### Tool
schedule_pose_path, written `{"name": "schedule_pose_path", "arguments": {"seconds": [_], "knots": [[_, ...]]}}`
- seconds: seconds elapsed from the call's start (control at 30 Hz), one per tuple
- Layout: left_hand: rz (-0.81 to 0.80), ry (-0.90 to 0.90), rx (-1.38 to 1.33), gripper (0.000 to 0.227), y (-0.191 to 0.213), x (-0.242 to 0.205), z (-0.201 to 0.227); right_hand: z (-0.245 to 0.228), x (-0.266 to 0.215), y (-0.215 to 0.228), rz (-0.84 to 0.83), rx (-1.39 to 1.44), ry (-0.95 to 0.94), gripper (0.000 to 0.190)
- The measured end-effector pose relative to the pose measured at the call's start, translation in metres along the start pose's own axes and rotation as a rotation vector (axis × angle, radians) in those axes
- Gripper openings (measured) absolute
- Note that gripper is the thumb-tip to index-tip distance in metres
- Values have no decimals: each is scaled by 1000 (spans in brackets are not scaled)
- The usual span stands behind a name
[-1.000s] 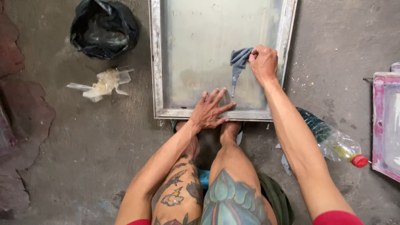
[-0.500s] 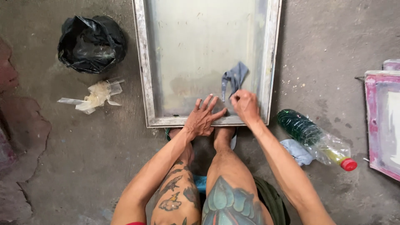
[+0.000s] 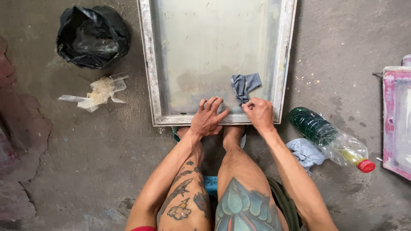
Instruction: The person removes a metal frame from a stand, scrapes the edges with a tool, and then wipes the surface with a cloth. They pour liquid from a bottle onto the cloth and continue wiping the frame.
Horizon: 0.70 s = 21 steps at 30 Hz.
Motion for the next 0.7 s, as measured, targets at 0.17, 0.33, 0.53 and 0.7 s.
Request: {"name": "schedule_pose_path", "arguments": {"seconds": [0.17,0.33,0.53,0.7], "knots": [[49,18,7,77,15,0,1,-6,8,-6,-91,28,-17,11],[76,55,30,70,6,-4,-2,-1,23,-35,-123,-21,-84,6],[90,139,19,70,21,-4,4,-14,21,2,-148,-56,-37,9],[102,170,23,73,24,-7,1,-3,29,-7,-276,-10,-168,11]]}}
Point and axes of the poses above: each hand's wrist, its own x-axis towards the middle knuckle, its own y-axis out of the back of the hand, z = x × y, the point moved 1 cm from there along x, towards the middle knuckle, and after that the axes turned 3 degrees about y, right-handed, at the moved point
